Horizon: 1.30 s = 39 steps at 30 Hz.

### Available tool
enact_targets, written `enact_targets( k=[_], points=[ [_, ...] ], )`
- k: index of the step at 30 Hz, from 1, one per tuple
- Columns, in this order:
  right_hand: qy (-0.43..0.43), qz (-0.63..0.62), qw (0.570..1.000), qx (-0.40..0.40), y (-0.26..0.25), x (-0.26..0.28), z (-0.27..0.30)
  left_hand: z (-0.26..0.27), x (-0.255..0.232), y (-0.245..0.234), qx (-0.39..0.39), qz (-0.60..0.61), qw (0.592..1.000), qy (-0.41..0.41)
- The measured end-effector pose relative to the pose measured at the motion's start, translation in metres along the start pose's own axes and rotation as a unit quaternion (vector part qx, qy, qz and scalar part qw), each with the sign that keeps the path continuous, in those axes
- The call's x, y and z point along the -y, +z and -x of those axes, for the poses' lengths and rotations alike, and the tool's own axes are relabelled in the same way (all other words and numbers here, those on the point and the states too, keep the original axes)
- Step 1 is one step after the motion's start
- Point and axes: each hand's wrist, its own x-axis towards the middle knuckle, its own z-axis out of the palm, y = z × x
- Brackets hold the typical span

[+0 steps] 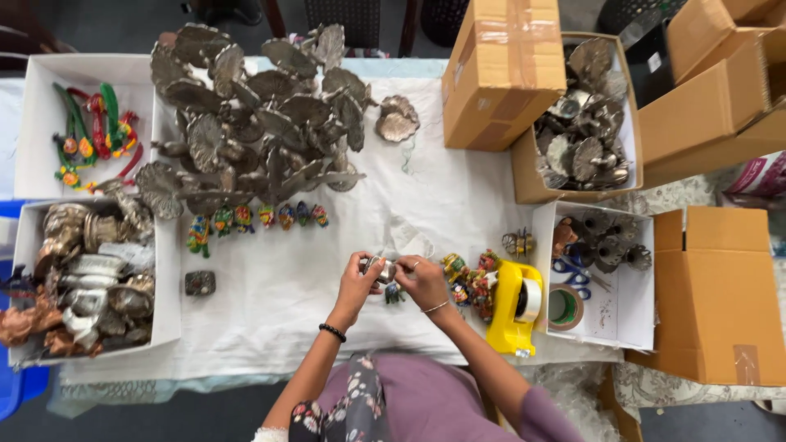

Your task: The person wipes small decorative items, including silver-colored cubes and colorful figurines, with a white cloth on a table. They pick up each item, wipe it, and place it back down or into a box.

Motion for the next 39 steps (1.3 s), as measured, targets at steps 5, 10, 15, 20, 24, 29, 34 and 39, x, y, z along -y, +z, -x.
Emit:
enact_targets(
  k=[5,10,15,20,24,29,34,39],
  points=[
    [0.262,-0.130,0.954,-0.071,0.020,-0.054,-0.020,-0.020,0.017,0.008,0.016,0.060,0.998,0.025],
    [0.336,-0.395,0.791,-0.326,0.000,-0.217,-0.053,-0.012,0.027,-0.006,0.070,0.006,0.997,-0.024],
    [0.278,-0.176,0.837,-0.438,-0.149,-0.141,-0.150,-0.066,0.143,-0.063,0.008,0.024,0.997,-0.073],
    [0.142,0.060,0.859,-0.488,-0.229,-0.110,-0.230,-0.118,0.193,-0.092,0.082,0.029,0.996,-0.009],
    [-0.031,0.327,0.875,-0.355,-0.246,-0.123,-0.259,-0.162,0.167,-0.084,0.165,0.124,0.978,-0.019],
    [0.000,0.439,0.884,-0.163,-0.255,-0.110,-0.255,-0.188,0.152,-0.076,0.255,0.248,0.934,-0.035],
    [0.016,0.078,0.911,-0.406,-0.204,-0.100,-0.202,-0.174,0.150,-0.090,0.330,0.360,0.871,-0.052],
    [0.033,0.348,0.931,0.105,0.021,-0.162,-0.054,-0.139,0.164,-0.097,0.391,0.476,0.787,-0.045]
  ],
)
